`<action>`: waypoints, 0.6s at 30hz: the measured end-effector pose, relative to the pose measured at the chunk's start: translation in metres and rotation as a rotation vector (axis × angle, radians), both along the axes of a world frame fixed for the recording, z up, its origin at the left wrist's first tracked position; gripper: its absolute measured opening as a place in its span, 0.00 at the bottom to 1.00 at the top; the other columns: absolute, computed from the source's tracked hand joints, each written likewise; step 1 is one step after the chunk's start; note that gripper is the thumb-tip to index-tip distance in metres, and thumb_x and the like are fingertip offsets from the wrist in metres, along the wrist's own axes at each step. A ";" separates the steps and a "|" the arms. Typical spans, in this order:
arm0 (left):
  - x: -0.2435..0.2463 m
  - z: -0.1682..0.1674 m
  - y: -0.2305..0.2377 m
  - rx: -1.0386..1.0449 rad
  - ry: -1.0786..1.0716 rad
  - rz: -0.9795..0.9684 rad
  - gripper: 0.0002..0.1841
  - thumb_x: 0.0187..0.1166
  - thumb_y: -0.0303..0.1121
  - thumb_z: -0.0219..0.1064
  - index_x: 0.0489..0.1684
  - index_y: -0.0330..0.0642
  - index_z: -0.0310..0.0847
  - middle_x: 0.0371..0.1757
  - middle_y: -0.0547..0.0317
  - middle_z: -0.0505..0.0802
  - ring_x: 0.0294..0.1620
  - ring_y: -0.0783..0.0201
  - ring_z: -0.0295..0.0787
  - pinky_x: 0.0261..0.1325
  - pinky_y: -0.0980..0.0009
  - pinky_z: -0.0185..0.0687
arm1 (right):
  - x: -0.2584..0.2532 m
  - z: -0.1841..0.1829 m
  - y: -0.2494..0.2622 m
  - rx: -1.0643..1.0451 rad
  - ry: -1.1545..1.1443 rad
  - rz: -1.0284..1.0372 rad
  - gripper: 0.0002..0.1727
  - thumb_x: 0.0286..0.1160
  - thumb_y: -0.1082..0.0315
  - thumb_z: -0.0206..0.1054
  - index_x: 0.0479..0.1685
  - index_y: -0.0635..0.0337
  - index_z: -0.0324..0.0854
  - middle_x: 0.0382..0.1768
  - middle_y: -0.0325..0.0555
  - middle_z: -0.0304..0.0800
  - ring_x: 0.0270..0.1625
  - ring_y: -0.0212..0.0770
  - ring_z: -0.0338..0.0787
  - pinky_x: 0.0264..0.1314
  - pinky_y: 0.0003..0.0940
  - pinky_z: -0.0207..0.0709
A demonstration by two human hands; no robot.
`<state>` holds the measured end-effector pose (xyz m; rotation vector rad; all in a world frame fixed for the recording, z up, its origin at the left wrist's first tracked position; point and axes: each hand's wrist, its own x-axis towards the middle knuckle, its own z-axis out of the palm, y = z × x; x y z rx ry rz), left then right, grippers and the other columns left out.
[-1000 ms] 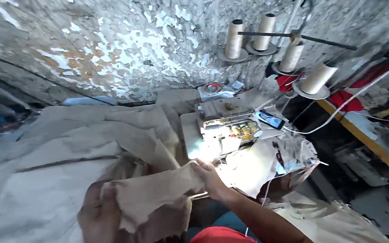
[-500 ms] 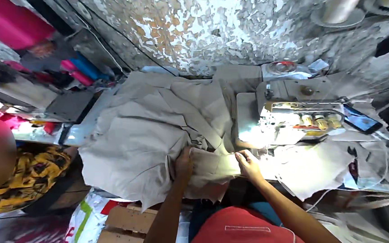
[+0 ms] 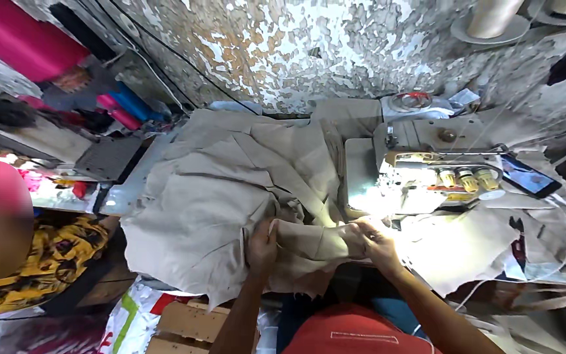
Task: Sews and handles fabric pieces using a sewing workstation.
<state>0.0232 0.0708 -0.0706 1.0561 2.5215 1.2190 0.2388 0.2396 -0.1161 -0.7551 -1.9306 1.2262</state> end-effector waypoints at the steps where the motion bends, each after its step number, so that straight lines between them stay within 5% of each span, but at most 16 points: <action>1: 0.001 0.016 0.000 0.013 -0.044 0.014 0.16 0.89 0.33 0.58 0.56 0.29 0.87 0.49 0.41 0.94 0.51 0.53 0.92 0.60 0.50 0.83 | 0.000 0.015 -0.001 0.004 0.014 0.001 0.12 0.81 0.64 0.67 0.46 0.63 0.93 0.45 0.46 0.93 0.50 0.30 0.90 0.59 0.25 0.83; 4: 0.004 0.060 -0.006 0.238 -0.018 0.010 0.12 0.88 0.31 0.57 0.51 0.33 0.85 0.39 0.64 0.91 0.34 0.83 0.84 0.42 0.80 0.81 | -0.002 0.058 0.001 0.077 0.201 -0.022 0.11 0.80 0.69 0.65 0.42 0.67 0.91 0.42 0.40 0.94 0.48 0.20 0.89 0.57 0.18 0.82; 6: 0.009 0.082 -0.014 0.433 0.164 -0.084 0.12 0.91 0.33 0.56 0.50 0.35 0.83 0.43 0.69 0.91 0.42 0.89 0.84 0.50 0.85 0.82 | -0.003 0.079 0.005 0.196 0.334 -0.039 0.10 0.82 0.67 0.66 0.40 0.61 0.91 0.45 0.35 0.91 0.52 0.19 0.87 0.59 0.16 0.81; 9: 0.021 0.094 -0.029 0.504 0.508 -0.215 0.14 0.94 0.44 0.51 0.50 0.47 0.80 0.47 0.68 0.88 0.50 0.84 0.84 0.58 0.84 0.79 | 0.002 0.090 0.010 0.363 0.388 -0.064 0.09 0.85 0.64 0.65 0.46 0.53 0.91 0.50 0.33 0.87 0.58 0.18 0.84 0.63 0.13 0.77; 12: 0.028 0.075 -0.033 0.400 0.611 -0.320 0.17 0.89 0.52 0.57 0.48 0.48 0.80 0.41 0.59 0.87 0.45 0.72 0.86 0.52 0.80 0.82 | 0.012 0.062 0.013 0.406 0.296 -0.102 0.11 0.84 0.64 0.66 0.41 0.61 0.90 0.43 0.43 0.88 0.53 0.19 0.84 0.62 0.11 0.74; 14: 0.032 0.062 -0.028 0.226 0.546 -0.359 0.20 0.83 0.53 0.65 0.43 0.43 0.87 0.36 0.51 0.93 0.37 0.61 0.92 0.42 0.68 0.86 | 0.021 0.045 0.009 0.272 0.192 -0.148 0.11 0.79 0.67 0.67 0.38 0.67 0.92 0.41 0.45 0.91 0.51 0.21 0.86 0.60 0.13 0.76; 16: 0.035 0.058 -0.018 0.089 0.340 -0.364 0.16 0.78 0.40 0.70 0.43 0.34 0.91 0.39 0.44 0.95 0.39 0.52 0.95 0.44 0.55 0.89 | 0.023 0.046 0.006 0.035 0.156 -0.145 0.10 0.78 0.71 0.66 0.39 0.68 0.91 0.38 0.39 0.90 0.46 0.18 0.86 0.56 0.14 0.79; 18: 0.030 0.068 -0.007 0.119 0.046 -0.235 0.11 0.78 0.31 0.69 0.47 0.30 0.89 0.46 0.48 0.94 0.43 0.61 0.91 0.50 0.61 0.87 | 0.019 0.060 0.002 -0.250 0.253 -0.063 0.07 0.81 0.74 0.64 0.39 0.61 0.88 0.35 0.29 0.92 0.42 0.18 0.88 0.51 0.18 0.83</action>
